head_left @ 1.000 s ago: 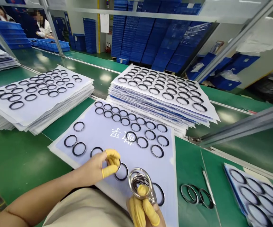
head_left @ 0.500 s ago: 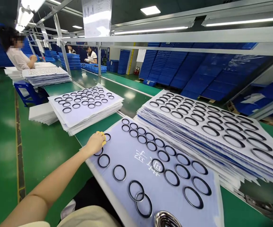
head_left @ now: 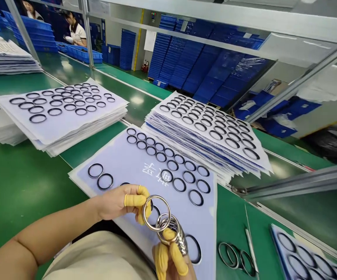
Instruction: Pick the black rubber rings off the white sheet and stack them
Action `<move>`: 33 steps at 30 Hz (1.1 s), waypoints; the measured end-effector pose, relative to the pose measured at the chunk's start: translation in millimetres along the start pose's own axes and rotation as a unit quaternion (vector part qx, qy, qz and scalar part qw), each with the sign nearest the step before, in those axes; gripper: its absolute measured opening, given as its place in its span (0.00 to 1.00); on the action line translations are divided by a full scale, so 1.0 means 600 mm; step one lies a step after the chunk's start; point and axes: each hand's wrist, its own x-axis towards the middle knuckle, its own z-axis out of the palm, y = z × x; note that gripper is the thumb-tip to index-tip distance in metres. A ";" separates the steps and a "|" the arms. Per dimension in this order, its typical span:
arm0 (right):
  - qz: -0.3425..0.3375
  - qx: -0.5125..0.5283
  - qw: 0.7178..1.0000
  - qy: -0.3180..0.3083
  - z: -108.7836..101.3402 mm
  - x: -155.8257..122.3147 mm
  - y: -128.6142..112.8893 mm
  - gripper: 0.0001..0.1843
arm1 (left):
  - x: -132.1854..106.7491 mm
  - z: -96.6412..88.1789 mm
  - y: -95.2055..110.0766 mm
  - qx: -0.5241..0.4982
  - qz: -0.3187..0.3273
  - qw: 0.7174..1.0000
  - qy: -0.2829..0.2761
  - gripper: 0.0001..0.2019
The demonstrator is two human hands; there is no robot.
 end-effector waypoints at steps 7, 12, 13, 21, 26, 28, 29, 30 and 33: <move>0.052 0.011 0.999 0.011 0.019 -0.003 -0.009 0.14 | 0.009 0.005 -0.009 0.049 -0.043 0.998 -0.005 0.19; 0.062 -0.041 0.995 -0.062 0.023 0.000 -0.012 0.16 | 0.009 0.011 -0.019 0.172 -0.040 0.984 0.003 0.15; 0.054 -0.052 0.994 -0.075 0.025 -0.001 -0.011 0.15 | 0.009 0.012 -0.021 0.208 -0.027 0.978 0.010 0.13; 0.098 -0.114 0.964 -0.217 0.043 -0.001 -0.016 0.13 | 0.030 0.005 -0.036 0.277 -0.039 0.950 -0.140 0.26; 0.104 -0.143 0.971 -0.163 0.040 -0.005 -0.016 0.12 | 0.044 0.014 -0.040 0.275 0.037 0.957 -0.084 0.19; 0.086 -0.136 0.976 -0.145 0.033 -0.006 -0.010 0.13 | 0.045 0.018 -0.039 0.291 0.080 0.951 -0.069 0.16; 0.081 -0.140 0.975 -0.150 0.030 -0.005 -0.008 0.13 | 0.046 0.020 -0.038 0.300 0.087 0.947 -0.074 0.15; 0.076 -0.145 0.974 -0.158 0.027 -0.005 -0.005 0.13 | 0.046 0.021 -0.038 0.309 0.087 0.944 -0.080 0.15; 0.070 -0.143 0.975 -0.157 0.026 -0.005 -0.004 0.12 | 0.049 0.021 -0.036 0.322 0.065 0.940 -0.088 0.15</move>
